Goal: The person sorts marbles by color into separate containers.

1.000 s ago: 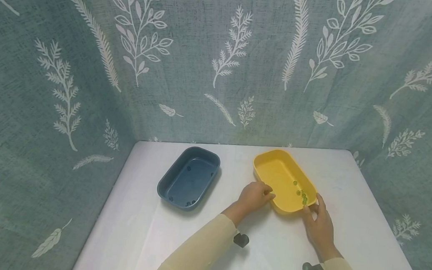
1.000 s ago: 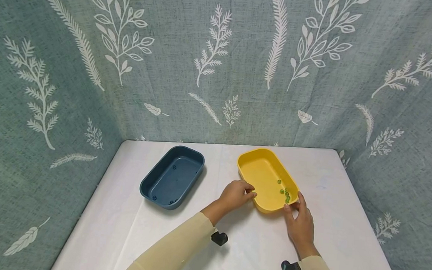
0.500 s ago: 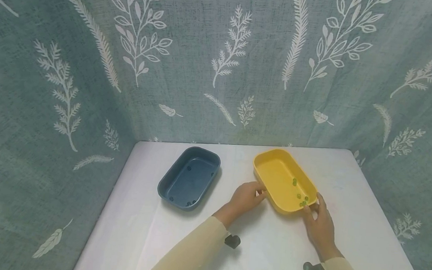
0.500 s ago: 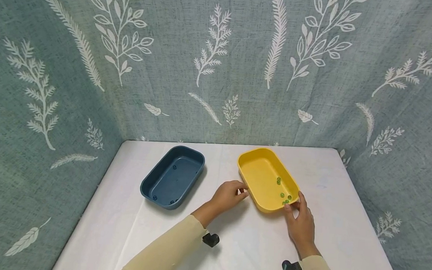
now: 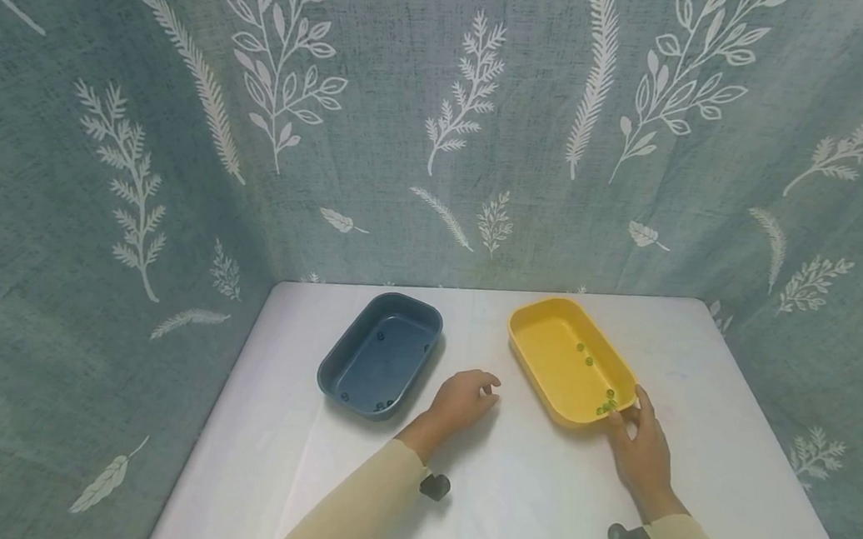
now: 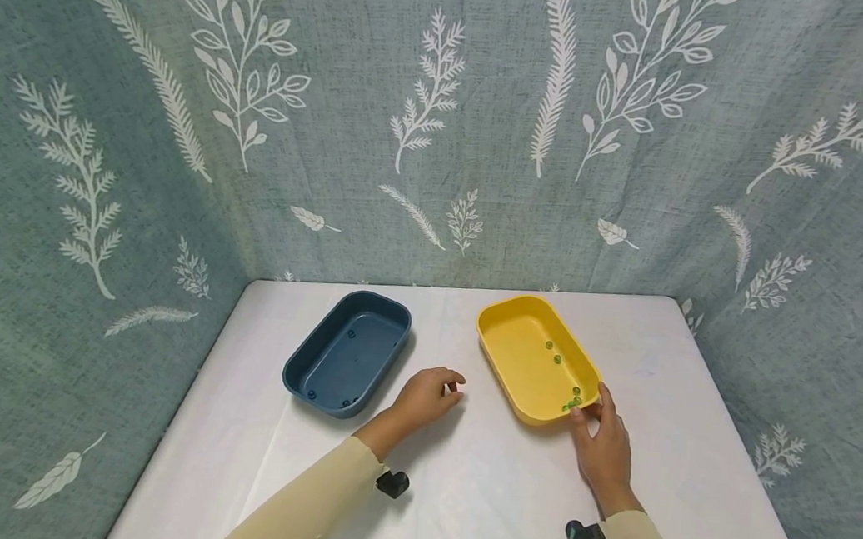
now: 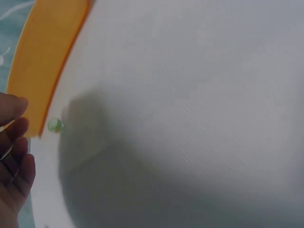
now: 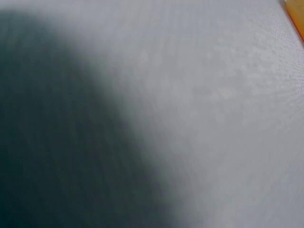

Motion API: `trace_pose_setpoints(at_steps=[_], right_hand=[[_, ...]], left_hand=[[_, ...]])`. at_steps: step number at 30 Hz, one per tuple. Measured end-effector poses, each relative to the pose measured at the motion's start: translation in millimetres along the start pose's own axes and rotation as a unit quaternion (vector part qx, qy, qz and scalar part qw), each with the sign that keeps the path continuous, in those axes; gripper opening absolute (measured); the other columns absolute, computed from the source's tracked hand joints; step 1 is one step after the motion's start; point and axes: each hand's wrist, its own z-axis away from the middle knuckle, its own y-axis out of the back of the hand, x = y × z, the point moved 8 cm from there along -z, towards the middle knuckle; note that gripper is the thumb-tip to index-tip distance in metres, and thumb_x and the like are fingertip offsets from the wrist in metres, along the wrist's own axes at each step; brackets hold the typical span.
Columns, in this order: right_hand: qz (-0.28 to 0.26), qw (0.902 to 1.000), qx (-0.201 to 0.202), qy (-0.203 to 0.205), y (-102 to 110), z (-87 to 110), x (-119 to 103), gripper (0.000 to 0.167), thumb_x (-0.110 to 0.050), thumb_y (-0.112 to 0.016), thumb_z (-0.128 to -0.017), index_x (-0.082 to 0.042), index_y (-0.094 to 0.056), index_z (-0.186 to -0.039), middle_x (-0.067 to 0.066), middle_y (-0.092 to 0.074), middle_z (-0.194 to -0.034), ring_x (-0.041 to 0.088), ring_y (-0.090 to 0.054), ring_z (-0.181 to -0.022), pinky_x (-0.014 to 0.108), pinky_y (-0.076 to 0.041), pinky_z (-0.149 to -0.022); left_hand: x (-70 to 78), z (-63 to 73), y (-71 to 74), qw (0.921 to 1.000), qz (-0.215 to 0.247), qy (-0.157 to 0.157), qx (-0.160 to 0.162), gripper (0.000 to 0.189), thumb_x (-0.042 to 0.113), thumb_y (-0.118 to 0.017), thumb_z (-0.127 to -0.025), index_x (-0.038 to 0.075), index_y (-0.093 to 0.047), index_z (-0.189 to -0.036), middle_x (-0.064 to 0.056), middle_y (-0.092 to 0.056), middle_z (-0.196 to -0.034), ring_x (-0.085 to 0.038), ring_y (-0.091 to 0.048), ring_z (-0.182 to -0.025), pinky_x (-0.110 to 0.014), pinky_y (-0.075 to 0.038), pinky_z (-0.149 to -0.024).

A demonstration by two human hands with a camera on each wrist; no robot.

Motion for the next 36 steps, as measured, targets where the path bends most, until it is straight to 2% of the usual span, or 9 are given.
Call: trace_pose_setpoints(at_steps=[4,10,15,18,24,30,36], right_hand=[[0.001,1.0000,0.002,0.001,1.0,-0.6,-1.2,0.071,-0.045,-0.045,-0.101,-0.019,-0.010,-0.157,0.026,-0.051,-0.134,0.051,-0.040,-0.125,0.069,-0.027,-0.101],[-0.001,1.0000,-0.001,-0.004,1.2,0.2,-2.0,0.071,-0.045,-0.044,-0.101,-0.019,-0.009,-0.158,0.027,-0.050,-0.135,0.051,-0.039,-0.126,0.070,-0.026,-0.101],[0.003,0.9999,-0.004,-0.011,0.3,1.2,0.1,0.072,-0.048,-0.043,-0.101,-0.020,-0.008,-0.158,0.026,-0.049,-0.137,0.051,-0.038,-0.127,0.070,-0.026,-0.102],[0.000,1.0000,-0.003,-0.008,0.4,1.7,0.0,0.072,-0.047,-0.043,-0.101,-0.020,-0.009,-0.158,0.026,-0.049,-0.136,0.051,-0.038,-0.127,0.070,-0.026,-0.102],[-0.005,0.9999,-0.009,-0.010,-1.0,1.5,0.6,0.072,-0.047,-0.043,-0.101,-0.020,-0.008,-0.158,0.026,-0.049,-0.137,0.051,-0.037,-0.128,0.071,-0.025,-0.102],[-0.006,0.9999,-0.010,-0.011,-1.6,0.8,1.1,0.072,-0.047,-0.043,-0.101,-0.021,-0.007,-0.158,0.025,-0.049,-0.136,0.050,-0.037,-0.128,0.071,-0.025,-0.101],[-0.006,1.0000,-0.007,-0.003,-1.1,0.1,0.5,0.072,-0.047,-0.044,-0.101,-0.021,-0.007,-0.158,0.026,-0.050,-0.135,0.050,-0.039,-0.126,0.071,-0.026,-0.101]], left_hand=[[-10.3,3.2,-2.3,0.9997,-0.002,0.021,-0.009,0.022,0.025,-0.067,-0.091,0.018,-0.071,-0.112,0.009,-0.068,-0.091,-0.010,-0.063,-0.086,-0.027,-0.052,-0.075],[-18.8,7.0,-4.3,0.9991,0.001,0.039,-0.013,0.023,0.026,-0.066,-0.091,0.017,-0.071,-0.111,0.007,-0.067,-0.089,-0.013,-0.063,-0.084,-0.030,-0.052,-0.076],[-24.8,9.6,-7.7,0.9986,0.014,0.049,-0.012,0.022,0.024,-0.066,-0.090,0.016,-0.071,-0.111,0.004,-0.070,-0.100,-0.015,-0.065,-0.094,-0.032,-0.052,-0.084],[-27.5,9.0,-11.9,0.9986,0.025,0.045,-0.009,0.022,0.025,-0.065,-0.091,0.016,-0.071,-0.110,0.004,-0.070,-0.103,-0.015,-0.065,-0.097,-0.032,-0.051,-0.088],[-28.3,4.8,-21.4,0.9995,0.028,0.017,-0.004,0.023,0.026,-0.065,-0.091,0.016,-0.072,-0.110,0.005,-0.070,-0.099,-0.013,-0.065,-0.093,-0.030,-0.053,-0.083],[-26.5,2.7,-23.9,0.9994,0.028,0.019,-0.007,0.023,0.025,-0.065,-0.090,0.016,-0.072,-0.110,0.002,-0.070,-0.107,-0.016,-0.065,-0.103,-0.032,-0.052,-0.090],[-25.0,0.0,-25.7,0.9996,0.015,0.021,-0.012,0.017,0.022,-0.067,-0.089,0.015,-0.073,-0.103,0.003,-0.070,-0.105,-0.017,-0.065,-0.103,-0.032,-0.051,-0.091]])
